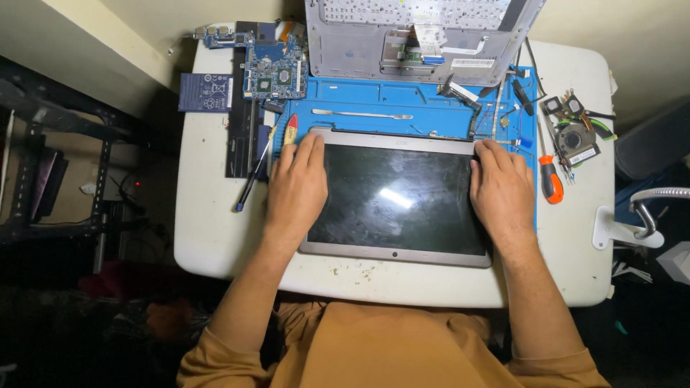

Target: The person cleans a laptop screen bezel with a brush, then places the bezel onto the screen and presses it into place. They continue to adjust and secure the bezel around the screen edges.

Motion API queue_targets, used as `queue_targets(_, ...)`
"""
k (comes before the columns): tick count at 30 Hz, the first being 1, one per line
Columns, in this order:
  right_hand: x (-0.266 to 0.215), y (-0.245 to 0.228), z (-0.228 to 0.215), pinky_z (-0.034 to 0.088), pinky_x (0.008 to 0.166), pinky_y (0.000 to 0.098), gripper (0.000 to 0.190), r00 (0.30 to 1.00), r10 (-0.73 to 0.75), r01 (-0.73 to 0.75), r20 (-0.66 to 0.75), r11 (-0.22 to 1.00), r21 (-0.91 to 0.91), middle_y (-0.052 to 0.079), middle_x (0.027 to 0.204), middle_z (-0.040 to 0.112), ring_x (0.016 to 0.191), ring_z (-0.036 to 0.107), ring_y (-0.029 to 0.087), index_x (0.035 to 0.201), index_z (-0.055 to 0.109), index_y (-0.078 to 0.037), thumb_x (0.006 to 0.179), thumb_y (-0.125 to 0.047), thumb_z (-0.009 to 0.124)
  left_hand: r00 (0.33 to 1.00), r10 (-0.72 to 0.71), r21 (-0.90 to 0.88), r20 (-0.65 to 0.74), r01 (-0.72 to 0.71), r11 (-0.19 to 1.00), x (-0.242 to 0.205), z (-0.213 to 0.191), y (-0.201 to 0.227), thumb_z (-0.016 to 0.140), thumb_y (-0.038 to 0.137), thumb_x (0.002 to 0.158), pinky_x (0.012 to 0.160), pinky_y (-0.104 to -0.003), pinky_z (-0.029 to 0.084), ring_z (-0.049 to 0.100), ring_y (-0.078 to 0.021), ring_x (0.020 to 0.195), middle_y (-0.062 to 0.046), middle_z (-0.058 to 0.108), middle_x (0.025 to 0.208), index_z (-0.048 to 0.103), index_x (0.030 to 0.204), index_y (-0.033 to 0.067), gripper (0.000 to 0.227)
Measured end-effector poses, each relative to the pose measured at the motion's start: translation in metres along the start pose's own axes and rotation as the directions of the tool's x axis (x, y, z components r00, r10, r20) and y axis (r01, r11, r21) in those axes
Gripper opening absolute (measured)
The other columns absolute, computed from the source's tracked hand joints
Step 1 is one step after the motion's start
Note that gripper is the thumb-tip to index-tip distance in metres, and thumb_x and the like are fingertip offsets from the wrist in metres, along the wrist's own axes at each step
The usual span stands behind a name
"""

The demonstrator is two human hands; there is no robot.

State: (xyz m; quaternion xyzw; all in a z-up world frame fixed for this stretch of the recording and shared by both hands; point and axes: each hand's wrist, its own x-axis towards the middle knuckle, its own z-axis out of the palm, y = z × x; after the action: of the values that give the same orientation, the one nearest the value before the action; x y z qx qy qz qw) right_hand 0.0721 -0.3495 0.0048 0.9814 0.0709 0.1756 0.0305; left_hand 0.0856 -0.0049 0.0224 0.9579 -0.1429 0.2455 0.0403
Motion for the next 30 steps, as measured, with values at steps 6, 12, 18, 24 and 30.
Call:
queue_targets(6, -0.002, -0.001, 0.0, 0.048, 0.093, 0.0348, 0.028, 1.0, 0.022, -0.022, 0.009, 0.999, 0.029, 0.002, 0.134, 0.069, 0.116, 0.064, 0.023, 0.133, 0.074, -0.016, 0.11, -0.028, 0.063, 0.996, 0.009, -0.03, 0.094, -0.006, 1.0, 0.008, 0.022, -0.009, 0.064, 0.01, 0.093, 0.072, -0.039, 0.051, 0.061, -0.0292, 0.105, -0.011, 0.065, 0.129, 0.064, 0.134, 0.0071, 0.041)
queue_targets(12, -0.004, 0.004, 0.007, 0.05, 0.098, 0.0372, 0.028, 1.0, 0.02, -0.018, -0.018, 0.994, 0.104, 0.006, 0.134, 0.07, 0.118, 0.064, 0.026, 0.132, 0.074, -0.012, 0.109, -0.026, 0.066, 0.993, -0.002, -0.059, 0.119, 0.009, 0.998, 0.009, 0.025, -0.013, 0.06, 0.013, 0.098, 0.072, -0.039, 0.045, 0.059, -0.0296, 0.107, -0.009, 0.066, 0.124, 0.066, 0.13, 0.0097, 0.033)
queue_targets(18, 0.001, 0.0, 0.002, 0.051, 0.102, 0.0364, 0.025, 0.998, 0.006, 0.004, -0.055, 0.983, 0.182, 0.01, 0.131, 0.07, 0.116, 0.066, 0.028, 0.128, 0.075, -0.006, 0.107, -0.018, 0.07, 0.997, 0.077, -0.069, 0.021, -0.076, 0.995, 0.012, 0.02, -0.018, 0.066, 0.009, 0.096, 0.072, -0.037, 0.045, 0.06, -0.0293, 0.101, -0.011, 0.067, 0.118, 0.068, 0.127, 0.007, 0.031)
queue_targets(24, -0.002, 0.003, 0.011, 0.051, 0.103, 0.035, 0.026, 0.996, 0.028, -0.007, -0.089, 0.973, 0.23, 0.01, 0.131, 0.071, 0.115, 0.065, 0.028, 0.129, 0.076, -0.005, 0.107, -0.017, 0.071, 1.0, -0.012, -0.211, 0.003, 0.012, 0.977, 0.004, 0.058, -0.026, 0.062, 0.008, 0.1, 0.078, -0.034, 0.051, 0.063, -0.0287, 0.096, -0.011, 0.068, 0.108, 0.069, 0.124, 0.0046, 0.026)
queue_targets(30, 0.0, -0.003, 0.001, 0.053, 0.101, 0.0348, 0.025, 0.997, 0.048, -0.03, -0.068, 0.97, 0.241, 0.013, 0.129, 0.072, 0.114, 0.065, 0.028, 0.128, 0.077, -0.003, 0.106, -0.014, 0.072, 0.996, -0.078, -0.269, 0.042, 0.087, 0.959, 0.01, 0.049, -0.022, 0.063, 0.004, 0.098, 0.083, -0.037, 0.053, 0.064, -0.0312, 0.096, -0.016, 0.067, 0.108, 0.069, 0.123, 0.0, 0.026)
